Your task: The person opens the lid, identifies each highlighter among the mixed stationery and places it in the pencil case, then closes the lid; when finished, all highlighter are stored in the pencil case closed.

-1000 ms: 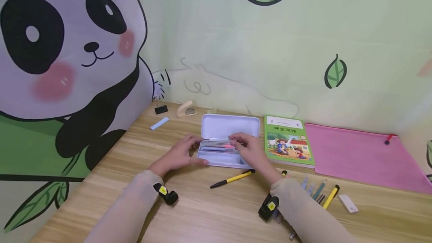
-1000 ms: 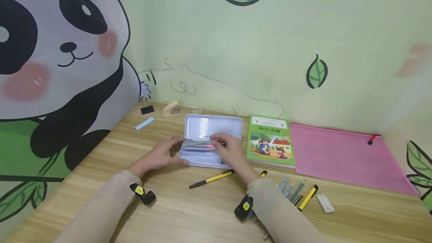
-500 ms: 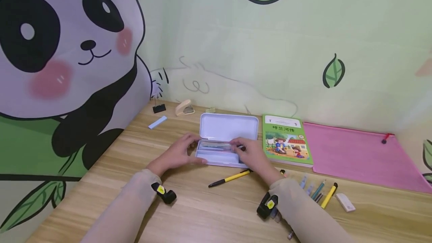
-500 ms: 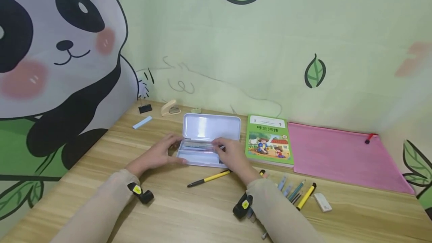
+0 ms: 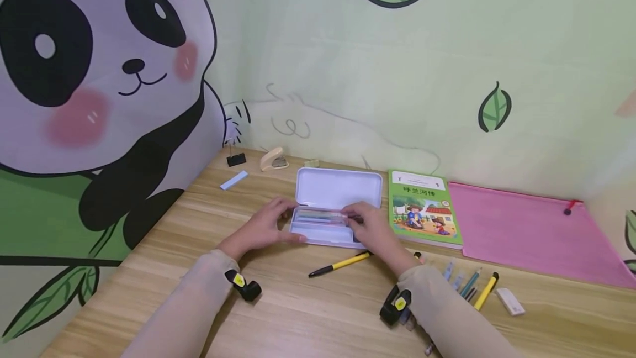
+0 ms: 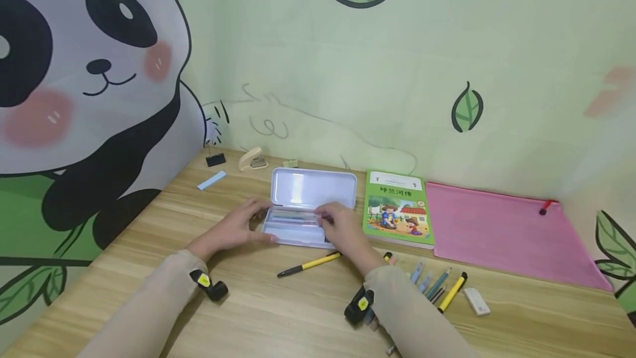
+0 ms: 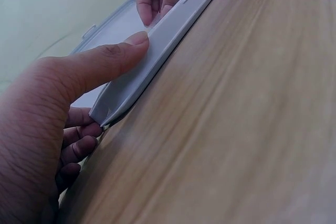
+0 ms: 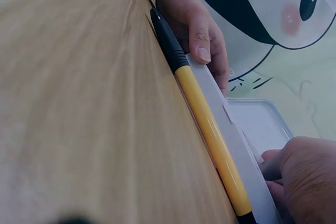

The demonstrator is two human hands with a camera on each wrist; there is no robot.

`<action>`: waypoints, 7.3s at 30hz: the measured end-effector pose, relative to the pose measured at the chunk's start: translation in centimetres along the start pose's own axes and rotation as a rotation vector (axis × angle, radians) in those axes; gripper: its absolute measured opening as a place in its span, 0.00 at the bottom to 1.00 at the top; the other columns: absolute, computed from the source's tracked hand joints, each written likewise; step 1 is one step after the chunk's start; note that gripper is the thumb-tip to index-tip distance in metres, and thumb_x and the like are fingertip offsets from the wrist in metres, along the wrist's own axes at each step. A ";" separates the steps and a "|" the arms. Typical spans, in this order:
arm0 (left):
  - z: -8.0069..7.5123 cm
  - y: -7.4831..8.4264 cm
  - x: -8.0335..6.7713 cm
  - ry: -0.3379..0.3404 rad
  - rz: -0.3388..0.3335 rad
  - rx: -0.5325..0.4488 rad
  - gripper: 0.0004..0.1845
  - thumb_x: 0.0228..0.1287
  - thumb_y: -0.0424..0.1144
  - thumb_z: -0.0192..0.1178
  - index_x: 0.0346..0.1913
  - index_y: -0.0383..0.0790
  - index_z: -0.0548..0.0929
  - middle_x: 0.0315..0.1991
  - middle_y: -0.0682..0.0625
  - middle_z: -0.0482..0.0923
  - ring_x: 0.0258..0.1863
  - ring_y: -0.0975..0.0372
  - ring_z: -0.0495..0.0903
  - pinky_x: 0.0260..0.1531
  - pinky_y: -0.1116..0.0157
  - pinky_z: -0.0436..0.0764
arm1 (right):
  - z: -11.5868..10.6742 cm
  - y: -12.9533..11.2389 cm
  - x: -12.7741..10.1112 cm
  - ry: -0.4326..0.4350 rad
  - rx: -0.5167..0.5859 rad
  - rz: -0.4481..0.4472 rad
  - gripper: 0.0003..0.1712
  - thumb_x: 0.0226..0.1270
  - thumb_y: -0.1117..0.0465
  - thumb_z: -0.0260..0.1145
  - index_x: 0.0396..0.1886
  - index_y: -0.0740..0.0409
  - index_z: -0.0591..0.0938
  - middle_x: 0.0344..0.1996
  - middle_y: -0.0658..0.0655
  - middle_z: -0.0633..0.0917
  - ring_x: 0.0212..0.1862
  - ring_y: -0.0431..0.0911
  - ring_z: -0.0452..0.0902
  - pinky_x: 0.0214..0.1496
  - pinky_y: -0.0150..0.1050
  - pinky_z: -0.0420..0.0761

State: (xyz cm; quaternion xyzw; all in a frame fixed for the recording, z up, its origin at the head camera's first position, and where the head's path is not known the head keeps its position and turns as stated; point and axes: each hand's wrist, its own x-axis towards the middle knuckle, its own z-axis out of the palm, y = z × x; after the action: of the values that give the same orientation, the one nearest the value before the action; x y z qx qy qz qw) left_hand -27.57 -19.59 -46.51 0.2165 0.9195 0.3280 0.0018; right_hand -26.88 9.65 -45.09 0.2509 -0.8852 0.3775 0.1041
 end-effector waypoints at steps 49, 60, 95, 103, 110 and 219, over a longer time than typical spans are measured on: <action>-0.1 0.1 0.3 -0.006 -0.017 0.011 0.51 0.44 0.71 0.73 0.70 0.51 0.72 0.62 0.53 0.70 0.59 0.57 0.71 0.64 0.51 0.69 | -0.2 0.4 0.4 0.013 -0.084 -0.008 0.10 0.67 0.67 0.68 0.47 0.60 0.87 0.45 0.57 0.84 0.42 0.47 0.80 0.46 0.42 0.82; 0.1 -0.1 0.1 -0.013 -0.027 0.006 0.50 0.44 0.71 0.73 0.70 0.50 0.73 0.60 0.53 0.70 0.57 0.58 0.71 0.64 0.52 0.70 | 0.0 0.3 0.1 0.001 -0.067 -0.002 0.10 0.68 0.67 0.68 0.48 0.60 0.86 0.45 0.56 0.84 0.43 0.47 0.81 0.47 0.42 0.83; 0.1 0.1 0.2 -0.013 -0.044 -0.011 0.50 0.44 0.70 0.73 0.71 0.52 0.72 0.62 0.52 0.70 0.60 0.56 0.71 0.66 0.49 0.68 | -12.6 -5.0 -3.2 -0.171 0.065 -0.382 0.16 0.71 0.63 0.67 0.56 0.55 0.82 0.49 0.51 0.86 0.50 0.44 0.84 0.54 0.43 0.83; -0.1 0.4 -0.1 -0.018 -0.041 -0.001 0.50 0.45 0.68 0.74 0.71 0.51 0.71 0.62 0.51 0.70 0.59 0.55 0.71 0.65 0.49 0.69 | -15.4 1.2 -6.8 -0.247 -0.050 -0.272 0.17 0.71 0.67 0.65 0.59 0.61 0.83 0.47 0.54 0.88 0.48 0.45 0.85 0.49 0.46 0.85; 0.0 0.4 0.0 -0.016 -0.022 0.005 0.49 0.45 0.68 0.74 0.70 0.50 0.72 0.63 0.50 0.70 0.59 0.55 0.71 0.64 0.49 0.69 | -16.5 5.8 -9.5 -0.400 -0.091 -0.092 0.17 0.72 0.58 0.66 0.57 0.58 0.85 0.53 0.58 0.86 0.43 0.41 0.83 0.42 0.38 0.83; -0.3 0.3 0.4 -0.006 -0.028 0.014 0.50 0.44 0.70 0.74 0.70 0.50 0.72 0.56 0.53 0.71 0.52 0.59 0.71 0.58 0.54 0.73 | -5.5 -3.7 -0.4 0.025 0.363 0.129 0.16 0.71 0.51 0.68 0.51 0.52 0.87 0.43 0.51 0.89 0.49 0.49 0.85 0.51 0.46 0.83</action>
State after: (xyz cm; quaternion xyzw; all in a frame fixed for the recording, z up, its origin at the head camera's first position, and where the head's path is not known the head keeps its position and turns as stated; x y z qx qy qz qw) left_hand -27.83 -19.40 -46.05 0.2043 0.9248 0.3209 0.0075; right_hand -24.67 11.57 -39.17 0.2037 -0.8154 0.5401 0.0436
